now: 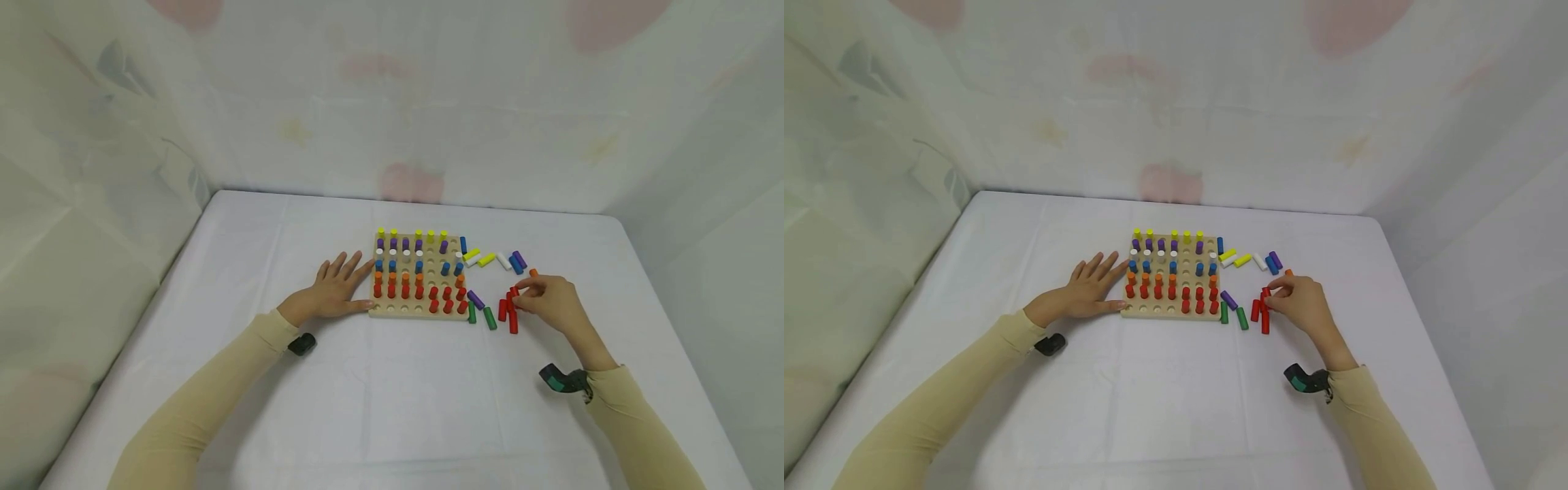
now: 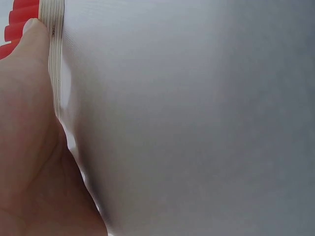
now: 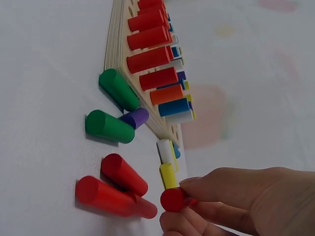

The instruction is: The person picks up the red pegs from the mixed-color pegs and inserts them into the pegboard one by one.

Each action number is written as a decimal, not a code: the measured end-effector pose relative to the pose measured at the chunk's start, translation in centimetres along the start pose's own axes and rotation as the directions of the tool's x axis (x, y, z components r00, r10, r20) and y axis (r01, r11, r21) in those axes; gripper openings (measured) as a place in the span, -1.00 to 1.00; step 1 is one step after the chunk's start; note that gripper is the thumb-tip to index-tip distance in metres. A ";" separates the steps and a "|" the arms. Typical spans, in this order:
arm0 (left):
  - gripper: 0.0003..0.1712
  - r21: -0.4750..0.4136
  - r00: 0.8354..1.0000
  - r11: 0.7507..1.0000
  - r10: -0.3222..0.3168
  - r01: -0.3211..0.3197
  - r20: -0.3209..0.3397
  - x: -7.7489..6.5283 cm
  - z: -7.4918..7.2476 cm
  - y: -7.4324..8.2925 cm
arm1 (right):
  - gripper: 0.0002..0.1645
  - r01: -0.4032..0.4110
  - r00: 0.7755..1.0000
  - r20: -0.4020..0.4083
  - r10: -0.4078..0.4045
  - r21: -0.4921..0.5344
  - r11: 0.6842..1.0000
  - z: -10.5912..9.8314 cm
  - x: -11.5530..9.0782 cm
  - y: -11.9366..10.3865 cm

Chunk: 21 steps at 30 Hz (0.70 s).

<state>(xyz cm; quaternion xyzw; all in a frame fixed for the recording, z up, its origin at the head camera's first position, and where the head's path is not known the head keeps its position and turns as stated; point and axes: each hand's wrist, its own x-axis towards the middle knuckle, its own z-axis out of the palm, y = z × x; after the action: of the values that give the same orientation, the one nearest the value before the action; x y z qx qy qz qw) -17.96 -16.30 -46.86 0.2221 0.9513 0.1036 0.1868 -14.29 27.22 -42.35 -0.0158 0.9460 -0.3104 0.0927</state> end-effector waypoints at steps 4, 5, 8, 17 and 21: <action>0.09 0.005 1.000 1.000 -0.005 0.005 0.000 -0.1 -0.1 0.2 | -0.54 0.020 1.000 -0.018 -0.020 -0.002 1.000 0.2 0.1 -0.5; 0.08 0.005 1.000 1.000 -0.006 0.006 -0.001 -0.1 -0.1 0.2 | -0.55 0.022 1.000 -0.022 -0.022 -0.003 1.000 0.2 0.1 -0.6; 0.08 0.006 1.000 1.000 -0.009 0.009 0.002 -0.1 -0.1 0.3 | -0.56 0.024 0.999 -0.030 -0.024 -0.002 1.000 0.5 0.2 -0.9; 0.08 0.016 1.000 1.000 -0.016 0.016 -0.002 0.1 0.2 0.1 | -0.60 0.071 0.997 -0.021 -0.070 0.021 0.997 1.2 0.3 -2.1; 0.08 0.008 1.000 1.000 -0.015 0.015 0.001 0.1 0.1 0.0 | -0.61 0.079 0.997 -0.004 -0.079 0.047 0.996 1.6 0.4 -2.7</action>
<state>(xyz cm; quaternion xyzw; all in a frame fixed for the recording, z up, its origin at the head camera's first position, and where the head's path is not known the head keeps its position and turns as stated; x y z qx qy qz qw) -17.98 -16.23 -46.96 0.2158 0.9533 0.0984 0.1872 -14.42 24.09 -42.07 -0.0507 0.9371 -0.3362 0.0797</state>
